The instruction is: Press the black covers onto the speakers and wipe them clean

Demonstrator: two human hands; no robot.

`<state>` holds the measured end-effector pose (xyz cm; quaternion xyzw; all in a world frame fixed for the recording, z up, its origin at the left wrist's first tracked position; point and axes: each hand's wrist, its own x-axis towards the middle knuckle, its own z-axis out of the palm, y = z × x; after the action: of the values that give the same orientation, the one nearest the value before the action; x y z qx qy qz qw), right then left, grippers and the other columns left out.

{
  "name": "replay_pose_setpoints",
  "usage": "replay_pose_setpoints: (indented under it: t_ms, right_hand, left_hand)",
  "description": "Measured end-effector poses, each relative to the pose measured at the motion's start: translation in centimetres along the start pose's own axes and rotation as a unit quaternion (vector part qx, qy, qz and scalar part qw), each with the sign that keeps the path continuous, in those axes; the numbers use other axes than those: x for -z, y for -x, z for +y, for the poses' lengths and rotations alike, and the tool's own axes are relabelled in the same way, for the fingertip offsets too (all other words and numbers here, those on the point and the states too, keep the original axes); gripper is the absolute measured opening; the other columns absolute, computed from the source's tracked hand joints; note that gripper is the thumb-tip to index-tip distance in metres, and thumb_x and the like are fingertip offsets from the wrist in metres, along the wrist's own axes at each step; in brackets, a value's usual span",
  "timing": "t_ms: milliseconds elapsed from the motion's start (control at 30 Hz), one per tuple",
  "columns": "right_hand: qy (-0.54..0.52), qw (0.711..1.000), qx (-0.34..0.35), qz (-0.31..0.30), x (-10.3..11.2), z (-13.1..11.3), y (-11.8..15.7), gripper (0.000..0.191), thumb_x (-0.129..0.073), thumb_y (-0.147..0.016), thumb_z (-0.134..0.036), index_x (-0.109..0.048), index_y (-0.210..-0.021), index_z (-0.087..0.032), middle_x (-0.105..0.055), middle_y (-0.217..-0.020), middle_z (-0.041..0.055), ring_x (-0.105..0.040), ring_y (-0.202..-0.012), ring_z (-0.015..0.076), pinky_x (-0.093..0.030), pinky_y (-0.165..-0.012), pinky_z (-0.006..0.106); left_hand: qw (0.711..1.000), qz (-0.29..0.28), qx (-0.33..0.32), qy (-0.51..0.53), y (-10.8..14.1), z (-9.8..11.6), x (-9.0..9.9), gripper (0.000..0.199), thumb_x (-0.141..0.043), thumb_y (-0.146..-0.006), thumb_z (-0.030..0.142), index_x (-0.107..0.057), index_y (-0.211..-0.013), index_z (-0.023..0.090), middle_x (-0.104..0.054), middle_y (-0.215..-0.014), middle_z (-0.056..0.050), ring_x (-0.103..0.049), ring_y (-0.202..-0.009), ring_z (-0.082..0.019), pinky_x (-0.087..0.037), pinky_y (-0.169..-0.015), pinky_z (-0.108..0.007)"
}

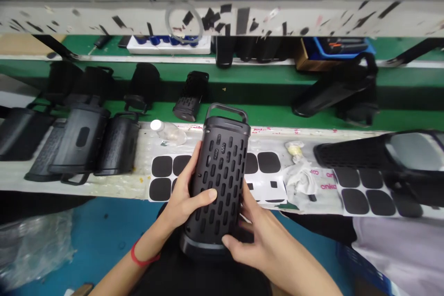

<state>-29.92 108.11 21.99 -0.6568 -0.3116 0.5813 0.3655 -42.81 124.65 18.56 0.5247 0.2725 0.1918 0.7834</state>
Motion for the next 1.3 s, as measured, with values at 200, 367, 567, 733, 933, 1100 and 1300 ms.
replay_pose_setpoints:
  t_ms: [200,367,567,733,933,1100,1300]
  right_hand:
    - [0.219,0.962,0.040,0.157,-2.3,-1.0,0.7,0.112,-0.062,-0.089,-0.033,0.031,-0.153,-0.035,0.008,-0.168,0.0113,-0.010,-0.153,0.0340,-0.025,-0.117,0.063]
    - [0.406,0.880,0.158,0.190,-2.8,-1.8,-0.3,0.133,-0.076,-0.070,-0.019,0.025,-0.157,-0.023,0.023,-0.164,0.0113,-0.001,-0.151,0.0437,-0.028,-0.115,0.064]
    - [0.489,0.832,0.199,0.172,-1.0,-1.1,-0.5,0.135,-0.080,-0.064,-0.025,0.015,-0.159,-0.010,0.019,-0.163,0.0227,-0.002,-0.147,0.0552,-0.034,-0.104,0.075]
    - [0.503,0.820,0.212,0.173,-0.6,-1.4,-1.1,0.138,-0.083,-0.063,-0.028,0.015,-0.159,-0.011,0.020,-0.163,0.0210,0.005,-0.149,0.0498,-0.028,-0.109,0.074]
    - [0.488,0.821,0.236,0.178,-1.1,-1.1,-1.8,0.135,-0.079,-0.062,-0.027,0.013,-0.159,-0.010,0.020,-0.163,0.0201,0.009,-0.150,0.0462,-0.023,-0.111,0.074]
    - [0.482,0.831,0.230,0.155,-1.3,-1.3,-1.7,0.132,-0.077,-0.061,-0.026,0.010,-0.160,-0.010,0.016,-0.164,0.0202,0.009,-0.151,0.0438,-0.023,-0.112,0.073]
    - [0.470,0.838,0.218,0.168,-1.1,-1.0,-1.6,0.137,-0.079,-0.057,-0.025,0.010,-0.160,-0.013,0.018,-0.165,0.0175,0.009,-0.152,0.0424,-0.019,-0.115,0.071]
  left_hand:
    - [0.998,-0.011,0.042,0.044,0.6,-0.9,0.1,0.105,-0.084,-0.075,0.034,-0.021,-0.159,0.028,-0.034,-0.164,-0.006,-0.036,-0.149,-0.032,-0.026,-0.126,-0.051]
    - [0.999,-0.036,0.035,-0.009,0.6,-1.0,0.2,0.107,-0.084,-0.074,0.036,-0.020,-0.159,0.028,-0.035,-0.163,-0.008,-0.034,-0.150,-0.034,-0.022,-0.127,-0.054]
    - [0.998,-0.044,0.044,-0.012,0.4,-1.2,0.2,0.107,-0.085,-0.073,0.039,-0.021,-0.159,0.030,-0.036,-0.162,-0.009,-0.035,-0.149,-0.034,-0.022,-0.127,-0.054]
    - [0.998,-0.042,0.046,-0.006,0.3,-1.6,0.4,0.105,-0.084,-0.075,0.036,-0.021,-0.159,0.028,-0.031,-0.164,-0.007,-0.030,-0.152,-0.032,-0.022,-0.127,-0.051]
    - [0.997,-0.041,0.055,-0.017,0.3,-1.7,0.3,0.108,-0.083,-0.075,0.038,-0.018,-0.160,0.024,-0.029,-0.165,-0.009,-0.028,-0.152,-0.031,-0.021,-0.127,-0.049]
    - [0.997,-0.062,0.040,-0.039,0.3,-1.6,0.3,0.108,-0.084,-0.074,0.039,-0.018,-0.160,0.028,-0.031,-0.164,-0.008,-0.028,-0.152,-0.032,-0.020,-0.128,-0.050]
    - [0.995,-0.071,0.051,-0.047,0.2,-1.6,0.4,0.108,-0.084,-0.074,0.041,-0.019,-0.159,0.029,-0.030,-0.165,-0.008,-0.029,-0.152,-0.034,-0.022,-0.127,-0.052]
